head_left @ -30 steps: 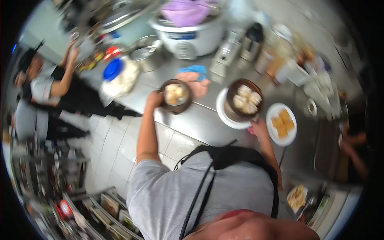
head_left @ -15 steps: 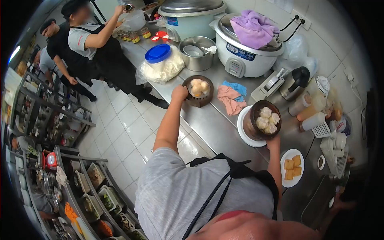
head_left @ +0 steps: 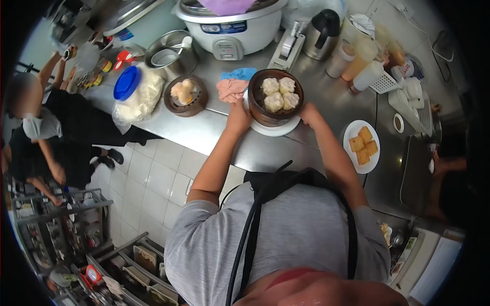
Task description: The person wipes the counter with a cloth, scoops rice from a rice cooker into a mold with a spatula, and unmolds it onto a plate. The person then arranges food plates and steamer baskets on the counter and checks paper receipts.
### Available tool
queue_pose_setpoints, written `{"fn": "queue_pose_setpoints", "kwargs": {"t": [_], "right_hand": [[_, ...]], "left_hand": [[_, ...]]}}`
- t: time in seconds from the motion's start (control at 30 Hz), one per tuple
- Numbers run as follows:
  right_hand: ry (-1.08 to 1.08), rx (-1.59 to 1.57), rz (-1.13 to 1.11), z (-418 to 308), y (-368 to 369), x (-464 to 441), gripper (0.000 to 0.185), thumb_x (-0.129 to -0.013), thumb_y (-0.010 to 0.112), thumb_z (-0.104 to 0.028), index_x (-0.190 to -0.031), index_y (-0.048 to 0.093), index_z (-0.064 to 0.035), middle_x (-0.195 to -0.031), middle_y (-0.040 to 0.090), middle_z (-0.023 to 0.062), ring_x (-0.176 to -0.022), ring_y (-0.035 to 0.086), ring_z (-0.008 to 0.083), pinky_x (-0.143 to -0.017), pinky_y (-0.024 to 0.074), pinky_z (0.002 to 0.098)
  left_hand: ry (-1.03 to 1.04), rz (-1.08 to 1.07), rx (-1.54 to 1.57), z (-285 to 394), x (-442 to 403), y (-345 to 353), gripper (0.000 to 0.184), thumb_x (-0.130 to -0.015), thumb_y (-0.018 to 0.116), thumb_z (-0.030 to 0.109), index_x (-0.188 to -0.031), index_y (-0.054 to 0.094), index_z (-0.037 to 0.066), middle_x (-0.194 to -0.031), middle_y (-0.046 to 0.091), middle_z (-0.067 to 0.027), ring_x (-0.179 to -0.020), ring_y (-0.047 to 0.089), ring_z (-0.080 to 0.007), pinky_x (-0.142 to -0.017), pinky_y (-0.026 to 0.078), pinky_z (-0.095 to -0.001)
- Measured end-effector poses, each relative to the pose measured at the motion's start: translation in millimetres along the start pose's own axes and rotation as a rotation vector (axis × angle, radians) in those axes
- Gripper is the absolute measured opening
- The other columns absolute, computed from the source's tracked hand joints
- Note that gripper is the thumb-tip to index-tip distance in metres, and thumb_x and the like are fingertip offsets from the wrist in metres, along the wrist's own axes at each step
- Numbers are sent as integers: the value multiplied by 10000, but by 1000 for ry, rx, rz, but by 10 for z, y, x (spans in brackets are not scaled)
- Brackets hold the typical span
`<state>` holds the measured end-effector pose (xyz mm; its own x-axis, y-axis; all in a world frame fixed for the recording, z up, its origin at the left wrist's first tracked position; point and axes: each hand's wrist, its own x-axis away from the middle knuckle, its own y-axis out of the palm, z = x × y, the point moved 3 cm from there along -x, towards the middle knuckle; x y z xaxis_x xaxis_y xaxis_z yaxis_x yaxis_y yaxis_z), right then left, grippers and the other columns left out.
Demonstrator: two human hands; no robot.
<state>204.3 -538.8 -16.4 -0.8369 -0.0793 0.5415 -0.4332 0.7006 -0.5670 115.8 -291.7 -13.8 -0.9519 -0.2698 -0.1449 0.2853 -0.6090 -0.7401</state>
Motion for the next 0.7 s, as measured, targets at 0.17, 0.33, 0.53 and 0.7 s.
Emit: {"fn": "queue_pose_setpoints", "kwargs": {"t": [0.17, 0.33, 0.53, 0.7], "right_hand": [[64, -143, -62, -25, 25, 232, 251, -688, 631, -171, -813, 547, 29, -656, 522, 73, -497, 467, 154, -435, 395, 264], [91, -157, -138, -143, -6, 547, 334, -703, 586, -139, -994, 497, -2, -778, 563, 100, -574, 531, 173, -475, 446, 291], [-59, -781, -64, -35, 251, 634, 445, -707, 469, -8, -1134, 346, -28, -933, 522, 121, -760, 574, 235, -619, 504, 352], [-106, -1071, 29, 179, 330, 614, 474, -699, 439, 13, -1147, 291, -33, -989, 482, 147, -815, 555, 253, -651, 500, 356]], "left_hand": [[-109, -109, 129, -50, -151, 41, 439, -694, 614, 115, -1048, 414, -50, -965, 524, -204, -889, 528, -301, -782, 410, -333], [-87, -94, 472, -116, -115, 31, 403, -655, 646, 108, -973, 428, -13, -915, 550, -171, -872, 535, -254, -769, 406, -306], [-34, -79, 562, -89, -74, -27, 379, -705, 602, 95, -1022, 433, -27, -918, 563, -132, -850, 539, -201, -748, 420, -288], [-323, -138, 741, -25, -4, -35, 278, -773, 522, 45, -1023, 425, -28, -889, 559, -124, -802, 535, -144, -680, 429, -244]]}}
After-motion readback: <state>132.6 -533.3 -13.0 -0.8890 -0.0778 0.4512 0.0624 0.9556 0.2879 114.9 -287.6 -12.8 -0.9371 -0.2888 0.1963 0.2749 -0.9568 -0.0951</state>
